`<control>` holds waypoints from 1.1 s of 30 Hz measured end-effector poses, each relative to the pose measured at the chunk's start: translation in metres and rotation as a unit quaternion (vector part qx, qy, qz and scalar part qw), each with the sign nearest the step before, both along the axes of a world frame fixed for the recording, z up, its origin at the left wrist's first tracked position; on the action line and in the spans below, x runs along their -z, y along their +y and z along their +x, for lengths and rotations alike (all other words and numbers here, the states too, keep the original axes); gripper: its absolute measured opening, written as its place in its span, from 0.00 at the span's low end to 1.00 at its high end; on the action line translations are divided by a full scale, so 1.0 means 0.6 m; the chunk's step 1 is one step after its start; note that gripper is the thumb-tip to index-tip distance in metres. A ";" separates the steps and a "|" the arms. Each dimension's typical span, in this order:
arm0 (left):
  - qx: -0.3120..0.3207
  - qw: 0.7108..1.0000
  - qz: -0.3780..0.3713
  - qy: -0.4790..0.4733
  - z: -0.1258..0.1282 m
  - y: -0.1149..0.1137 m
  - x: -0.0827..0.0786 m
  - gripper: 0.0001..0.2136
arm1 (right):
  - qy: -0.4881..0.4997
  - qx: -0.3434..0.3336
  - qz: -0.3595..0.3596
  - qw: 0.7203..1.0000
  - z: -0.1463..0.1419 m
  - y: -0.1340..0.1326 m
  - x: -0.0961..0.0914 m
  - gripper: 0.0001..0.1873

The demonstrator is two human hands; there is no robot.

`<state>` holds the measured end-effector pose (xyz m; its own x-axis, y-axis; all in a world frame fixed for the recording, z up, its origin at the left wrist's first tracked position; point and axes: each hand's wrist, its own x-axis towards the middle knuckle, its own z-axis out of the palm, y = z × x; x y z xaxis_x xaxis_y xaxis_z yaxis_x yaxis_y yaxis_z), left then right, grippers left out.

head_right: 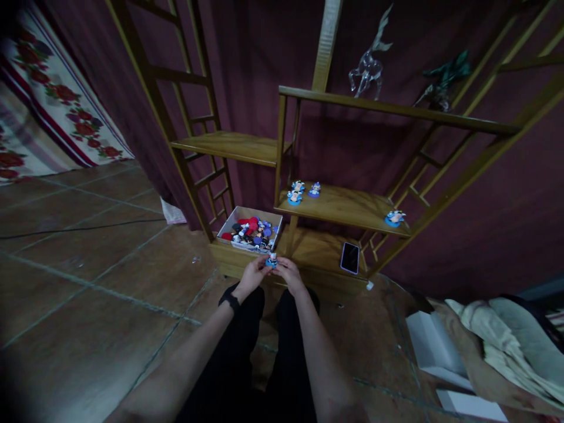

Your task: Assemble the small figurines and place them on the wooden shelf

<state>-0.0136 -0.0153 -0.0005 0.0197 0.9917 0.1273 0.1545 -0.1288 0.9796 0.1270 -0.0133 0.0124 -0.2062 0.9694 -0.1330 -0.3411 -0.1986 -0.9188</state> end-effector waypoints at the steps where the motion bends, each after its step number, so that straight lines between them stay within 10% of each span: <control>1: 0.003 0.999 -0.014 -0.029 0.000 0.002 0.001 0.18 | 0.002 0.002 -0.002 1.000 -0.001 0.000 0.001 0.20; 12: 0.029 0.957 -0.137 -0.252 -0.004 -0.003 -0.018 0.15 | -0.003 0.020 -0.007 1.000 -0.003 0.003 0.008 0.21; 33: 0.002 0.951 -0.146 -0.271 0.003 -0.001 -0.027 0.18 | -0.013 0.020 0.009 1.000 -0.004 0.013 0.021 0.19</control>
<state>-0.0118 -0.0162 0.0156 0.0343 0.9863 -0.1614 -0.3840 0.1621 0.9090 0.1245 -0.0053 0.0000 -0.1639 0.9791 -0.1201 -0.3248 -0.1685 -0.9306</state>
